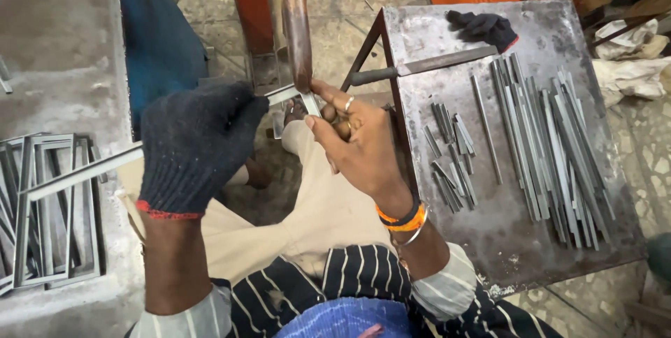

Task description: The recorder is assembling small rectangular metal frames using pre-cut rods and a spot welding machine at a manual workstation.

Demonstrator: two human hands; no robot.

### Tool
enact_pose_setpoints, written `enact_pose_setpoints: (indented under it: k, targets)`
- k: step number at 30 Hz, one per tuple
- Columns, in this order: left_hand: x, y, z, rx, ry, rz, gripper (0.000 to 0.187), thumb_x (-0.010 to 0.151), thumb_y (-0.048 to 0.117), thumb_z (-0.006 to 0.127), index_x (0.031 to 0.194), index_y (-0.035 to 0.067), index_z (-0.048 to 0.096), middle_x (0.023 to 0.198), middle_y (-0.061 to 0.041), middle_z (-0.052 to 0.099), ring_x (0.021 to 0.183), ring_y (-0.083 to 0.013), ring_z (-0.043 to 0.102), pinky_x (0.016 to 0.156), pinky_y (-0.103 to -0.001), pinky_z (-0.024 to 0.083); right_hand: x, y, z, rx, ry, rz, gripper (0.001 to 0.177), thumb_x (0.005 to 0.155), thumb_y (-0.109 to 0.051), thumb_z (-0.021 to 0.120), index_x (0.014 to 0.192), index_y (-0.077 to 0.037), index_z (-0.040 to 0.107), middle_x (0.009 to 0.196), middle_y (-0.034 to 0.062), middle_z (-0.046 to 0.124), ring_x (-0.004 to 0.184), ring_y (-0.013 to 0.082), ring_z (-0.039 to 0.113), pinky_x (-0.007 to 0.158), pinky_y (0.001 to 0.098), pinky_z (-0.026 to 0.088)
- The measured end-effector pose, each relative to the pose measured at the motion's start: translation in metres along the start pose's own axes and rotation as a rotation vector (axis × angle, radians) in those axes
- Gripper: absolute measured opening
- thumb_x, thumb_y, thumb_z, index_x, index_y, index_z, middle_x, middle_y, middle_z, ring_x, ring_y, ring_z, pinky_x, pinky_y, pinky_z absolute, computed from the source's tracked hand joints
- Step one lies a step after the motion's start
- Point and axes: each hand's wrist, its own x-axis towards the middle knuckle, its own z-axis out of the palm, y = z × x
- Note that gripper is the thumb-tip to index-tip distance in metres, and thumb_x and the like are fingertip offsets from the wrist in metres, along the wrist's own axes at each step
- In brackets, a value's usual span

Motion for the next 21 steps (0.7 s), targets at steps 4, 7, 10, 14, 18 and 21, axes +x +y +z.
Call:
enact_pose_setpoints:
  k: [4,7,10,14,18,21]
  targets:
    - [0.000,-0.004,0.002,-0.023,-0.002,-0.060,0.015,0.093,0.024,0.077,0.095,0.009,0.080,0.076,-0.014,0.069,0.064,-0.0321,0.067,0.058,-0.041,0.049,-0.004,0.004,0.000,-0.097,0.016,-0.018,0.050,0.096,-0.001,0.068,0.145,0.004,0.058,0.073,-0.0066,0.054,0.051,-0.0023,0.046,0.041,0.0187,0.039]
    - [-0.002,-0.006,0.003,0.020,-0.029,-0.056,0.015,0.092,0.024,0.077,0.090,0.010,0.080,0.077,-0.015,0.070,0.067,-0.0345,0.067,0.058,-0.044,0.048,-0.004,0.003,0.001,-0.168,0.022,-0.046,0.048,0.096,-0.002,0.070,0.142,0.005,0.062,0.072,-0.0042,0.055,0.053,-0.0013,0.048,0.043,0.0185,0.040]
    - [-0.001,-0.005,0.001,-0.214,0.270,0.278,0.021,0.092,0.021,0.067,0.101,0.001,0.070,0.092,-0.018,0.070,0.078,-0.0359,0.067,0.068,-0.044,0.052,-0.003,-0.002,0.005,-0.048,0.114,0.051,0.033,0.092,-0.002,0.072,0.122,0.008,0.062,0.083,0.0011,0.074,0.063,0.0005,0.065,0.041,0.0192,0.044]
    - [-0.003,0.003,0.004,-0.082,-0.075,-0.112,0.018,0.093,0.026,0.074,0.101,0.010,0.079,0.086,-0.016,0.074,0.075,-0.0350,0.070,0.062,-0.043,0.052,-0.013,-0.002,-0.002,0.010,0.171,0.031,0.031,0.091,0.000,0.073,0.112,0.001,0.050,0.082,0.0095,0.075,0.059,0.0040,0.064,0.040,0.0201,0.043]
    - [-0.011,0.013,0.005,-0.179,-0.154,-0.149,0.030,0.088,0.028,0.074,0.111,0.009,0.077,0.086,-0.017,0.073,0.078,-0.0368,0.070,0.063,-0.044,0.053,-0.020,0.015,-0.027,-0.080,0.266,-0.039,0.032,0.093,-0.001,0.072,0.107,-0.003,0.044,0.082,0.0106,0.074,0.062,0.0041,0.066,0.041,0.0203,0.046]
    - [-0.029,-0.006,0.016,-0.233,-0.195,-0.174,0.033,0.085,0.028,0.075,0.108,0.005,0.074,0.090,-0.017,0.074,0.080,-0.0355,0.072,0.065,-0.043,0.054,-0.028,0.038,-0.066,-0.202,0.433,-0.008,0.028,0.096,-0.003,0.071,0.105,-0.002,0.045,0.081,0.0105,0.077,0.051,0.0062,0.057,0.040,0.0204,0.041]
